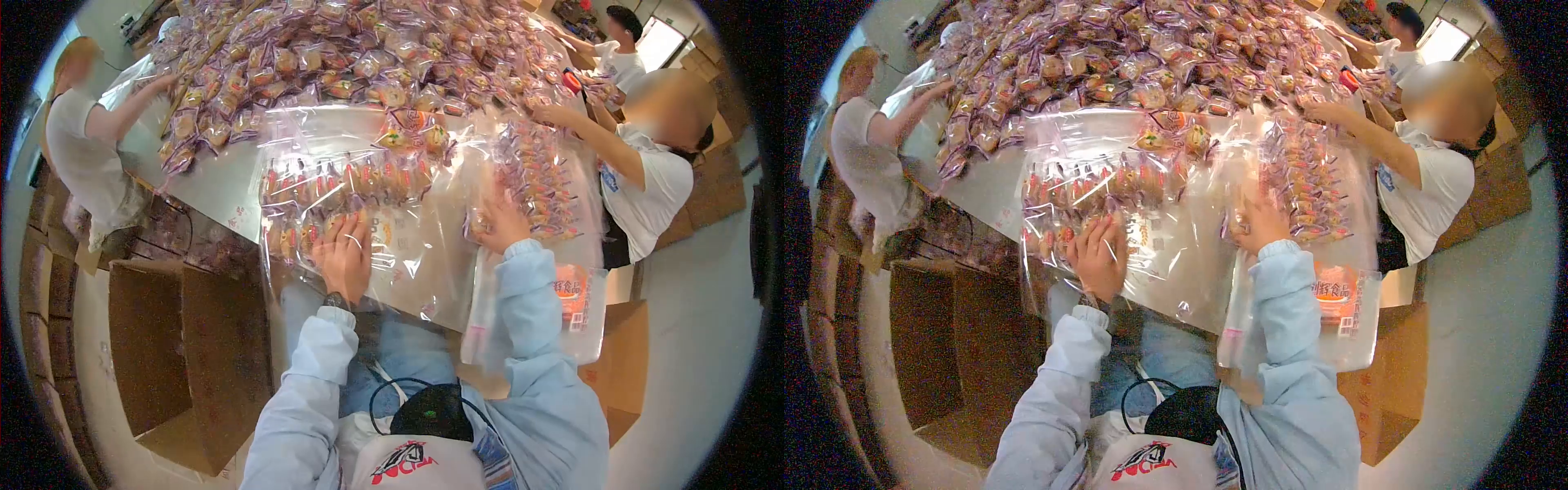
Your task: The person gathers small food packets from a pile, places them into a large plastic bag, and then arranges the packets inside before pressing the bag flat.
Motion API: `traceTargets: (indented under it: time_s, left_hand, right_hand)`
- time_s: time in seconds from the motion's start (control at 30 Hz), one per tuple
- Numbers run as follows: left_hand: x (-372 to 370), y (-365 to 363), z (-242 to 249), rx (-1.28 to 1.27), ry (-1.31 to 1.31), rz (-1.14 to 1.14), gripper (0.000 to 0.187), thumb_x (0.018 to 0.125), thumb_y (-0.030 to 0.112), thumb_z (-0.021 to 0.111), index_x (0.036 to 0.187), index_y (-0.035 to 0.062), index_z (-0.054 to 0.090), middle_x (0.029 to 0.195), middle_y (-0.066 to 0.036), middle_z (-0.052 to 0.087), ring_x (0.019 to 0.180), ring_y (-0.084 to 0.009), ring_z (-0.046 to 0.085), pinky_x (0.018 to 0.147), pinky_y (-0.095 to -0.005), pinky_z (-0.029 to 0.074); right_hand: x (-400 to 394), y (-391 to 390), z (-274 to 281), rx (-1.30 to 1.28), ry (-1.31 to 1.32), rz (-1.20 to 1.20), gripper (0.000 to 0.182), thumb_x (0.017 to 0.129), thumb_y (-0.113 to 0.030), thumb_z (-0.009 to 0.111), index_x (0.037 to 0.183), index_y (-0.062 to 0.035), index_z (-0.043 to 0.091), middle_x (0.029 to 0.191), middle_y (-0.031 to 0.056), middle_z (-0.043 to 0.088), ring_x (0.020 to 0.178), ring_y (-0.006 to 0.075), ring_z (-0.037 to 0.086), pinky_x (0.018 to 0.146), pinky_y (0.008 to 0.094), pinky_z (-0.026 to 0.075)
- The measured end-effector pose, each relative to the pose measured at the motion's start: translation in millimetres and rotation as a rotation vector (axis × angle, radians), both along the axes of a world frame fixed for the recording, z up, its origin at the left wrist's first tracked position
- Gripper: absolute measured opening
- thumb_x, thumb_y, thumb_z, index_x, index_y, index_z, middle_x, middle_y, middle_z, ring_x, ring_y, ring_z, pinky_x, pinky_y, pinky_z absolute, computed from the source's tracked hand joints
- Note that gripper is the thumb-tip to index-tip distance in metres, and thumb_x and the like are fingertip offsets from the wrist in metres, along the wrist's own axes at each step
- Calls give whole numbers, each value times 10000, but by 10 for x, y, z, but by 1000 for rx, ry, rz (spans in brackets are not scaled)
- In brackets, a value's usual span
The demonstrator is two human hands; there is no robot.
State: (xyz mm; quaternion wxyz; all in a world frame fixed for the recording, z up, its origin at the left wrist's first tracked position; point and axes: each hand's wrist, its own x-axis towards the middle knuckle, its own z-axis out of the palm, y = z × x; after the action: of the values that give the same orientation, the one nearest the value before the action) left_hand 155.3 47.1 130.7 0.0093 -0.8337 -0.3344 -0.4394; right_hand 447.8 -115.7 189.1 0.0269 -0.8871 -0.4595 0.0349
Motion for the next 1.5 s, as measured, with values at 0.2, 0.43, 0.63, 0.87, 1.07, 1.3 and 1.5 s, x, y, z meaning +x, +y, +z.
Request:
traceTargets:
  time_s: [0.2, 0.43, 0.63, 0.87, 1.07, 1.3, 1.5]
  left_hand:
    - [2, 19, -5, -19, 12, -15, 294, 861, 192, 791, 1147, 153, 735, 1241, 8, 722, 1197, -208, 624, 1054, -402, 342]
    - [-14, 32, -30, -35, 8, -53, 334, 832, 184, 797, 1155, 152, 719, 1291, -1, 704, 1224, -221, 614, 1065, -415, 321]
    - [-21, 41, -71, -34, 4, -74, 271, 829, 151, 774, 1088, 113, 702, 1327, -23, 680, 1247, -239, 604, 1076, -423, 303]
    - [-42, 20, -95, -60, 28, -89, 326, 810, 188, 792, 1121, 134, 706, 1353, -23, 660, 1270, -248, 588, 1085, -428, 294]
    - [-40, 24, -71, -103, 68, -77, 367, 809, 207, 794, 1165, 173, 710, 1386, -20, 641, 1273, -254, 584, 1076, -436, 320]
    - [-15, 32, -77, -87, 28, -72, 351, 828, 174, 792, 1168, 178, 705, 1355, -12, 656, 1261, -245, 587, 1053, -423, 344]
    - [-21, 15, -60, -105, 11, -74, 345, 833, 150, 786, 1165, 184, 702, 1326, -7, 664, 1248, -249, 593, 1043, -420, 352]
  right_hand:
    - [252, 404, -42, 388, 163, -4, 674, 685, -327, 910, 1193, -46, 568, 1153, 180, 637, 1060, 382, 632, 1033, 474, 456]
    - [551, 1419, 128, 756, -171, -152, 767, 708, -341, 906, 1295, -44, 513, 1182, 185, 581, 1110, 376, 584, 919, 477, 491]
    - [389, 1838, -170, 469, -287, -191, 657, 859, -397, 718, 1380, -64, 496, 1266, 189, 517, 1168, 403, 523, 942, 530, 472]
    - [368, 1739, -154, 384, 34, 15, 830, 827, -355, 759, 1534, -97, 409, 1259, 193, 547, 1155, 431, 564, 953, 499, 503]
    - [758, 1894, -117, 667, 175, 367, 732, 718, -69, 789, 1391, -117, 505, 1314, 209, 594, 1217, 428, 573, 1007, 467, 497]
    - [675, 2065, -99, 389, 146, 459, 785, 714, -109, 842, 1417, -118, 495, 1310, 199, 632, 1206, 396, 614, 982, 452, 527]
    - [817, 2009, 48, 564, 130, 24, 824, 691, -300, 894, 1381, -75, 505, 1146, 218, 691, 1062, 387, 675, 904, 451, 537]
